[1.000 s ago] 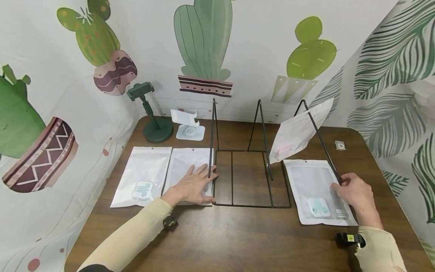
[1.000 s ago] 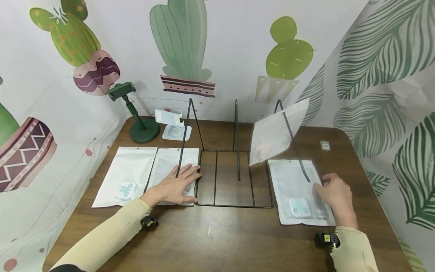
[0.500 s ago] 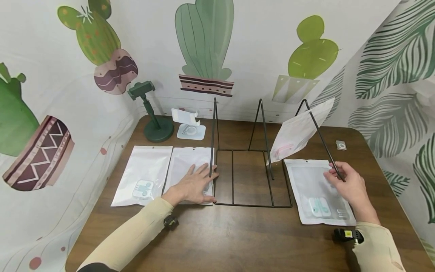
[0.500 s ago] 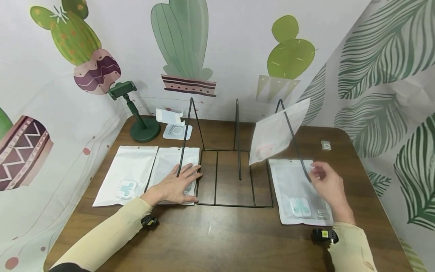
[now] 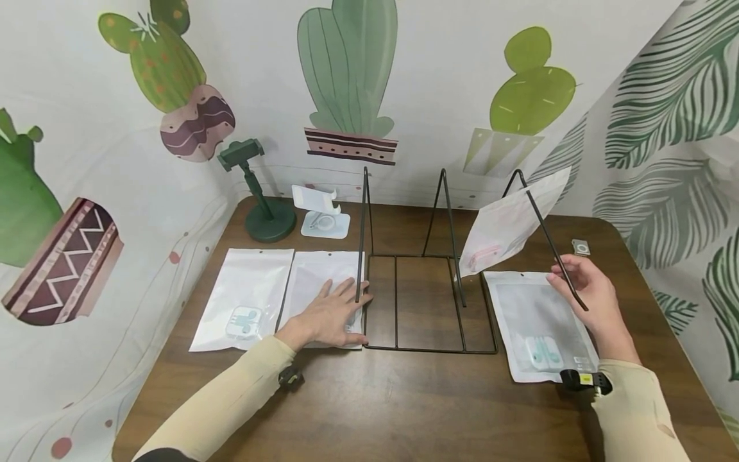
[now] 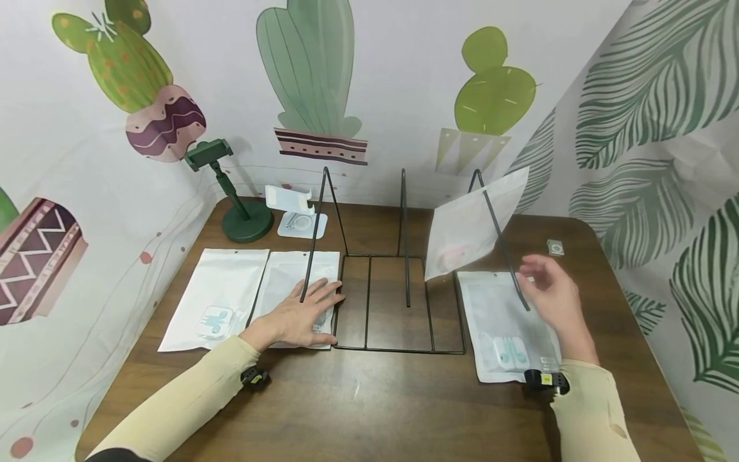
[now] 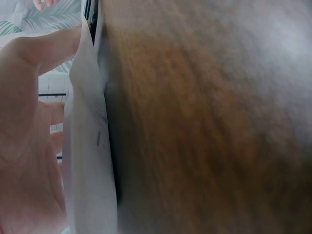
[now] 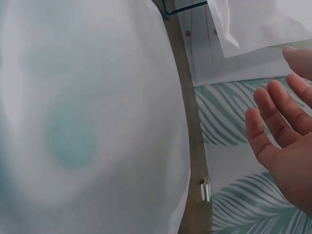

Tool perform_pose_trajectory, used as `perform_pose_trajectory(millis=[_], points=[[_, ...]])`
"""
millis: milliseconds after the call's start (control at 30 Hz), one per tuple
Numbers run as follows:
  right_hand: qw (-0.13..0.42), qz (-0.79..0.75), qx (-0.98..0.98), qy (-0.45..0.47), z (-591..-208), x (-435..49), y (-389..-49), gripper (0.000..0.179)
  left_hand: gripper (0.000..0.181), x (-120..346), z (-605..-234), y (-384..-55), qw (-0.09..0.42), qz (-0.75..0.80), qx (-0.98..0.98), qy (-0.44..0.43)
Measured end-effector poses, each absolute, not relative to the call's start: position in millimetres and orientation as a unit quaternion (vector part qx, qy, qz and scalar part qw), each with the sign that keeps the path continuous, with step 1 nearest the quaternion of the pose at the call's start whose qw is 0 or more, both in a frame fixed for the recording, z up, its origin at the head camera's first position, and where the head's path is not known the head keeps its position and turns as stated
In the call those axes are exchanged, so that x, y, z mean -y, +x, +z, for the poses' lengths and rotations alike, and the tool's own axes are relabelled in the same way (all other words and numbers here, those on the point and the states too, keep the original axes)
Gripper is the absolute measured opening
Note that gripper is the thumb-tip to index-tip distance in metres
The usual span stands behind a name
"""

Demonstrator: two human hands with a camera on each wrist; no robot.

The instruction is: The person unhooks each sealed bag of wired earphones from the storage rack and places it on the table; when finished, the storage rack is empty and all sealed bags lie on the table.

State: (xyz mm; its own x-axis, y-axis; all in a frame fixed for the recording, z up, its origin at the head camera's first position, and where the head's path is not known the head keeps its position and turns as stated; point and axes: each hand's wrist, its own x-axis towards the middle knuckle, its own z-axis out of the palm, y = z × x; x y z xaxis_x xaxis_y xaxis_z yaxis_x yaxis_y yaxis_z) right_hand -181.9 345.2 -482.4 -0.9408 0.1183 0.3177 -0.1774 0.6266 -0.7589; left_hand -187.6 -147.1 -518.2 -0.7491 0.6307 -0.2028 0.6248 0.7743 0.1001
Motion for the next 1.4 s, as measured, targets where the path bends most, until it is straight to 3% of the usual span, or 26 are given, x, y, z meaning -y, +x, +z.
perform_pose_trajectory(millis=[400, 767, 1400], points=[[0.197, 0.532, 0.823, 0.02, -480, -328, -207, 0.034, 0.09, 146, -519, -191, 0.11, 0.013, -0.934, 0.341], [0.199, 0.575, 0.792, 0.058, -477, -323, -222, 0.047, 0.091, 145, -518, -189, 0.108, 0.02, -0.934, 0.341], [0.133, 0.738, 0.643, 0.152, -478, -308, -245, 0.06, 0.092, 147, -522, -188, 0.117, 0.012, -0.936, 0.332]])
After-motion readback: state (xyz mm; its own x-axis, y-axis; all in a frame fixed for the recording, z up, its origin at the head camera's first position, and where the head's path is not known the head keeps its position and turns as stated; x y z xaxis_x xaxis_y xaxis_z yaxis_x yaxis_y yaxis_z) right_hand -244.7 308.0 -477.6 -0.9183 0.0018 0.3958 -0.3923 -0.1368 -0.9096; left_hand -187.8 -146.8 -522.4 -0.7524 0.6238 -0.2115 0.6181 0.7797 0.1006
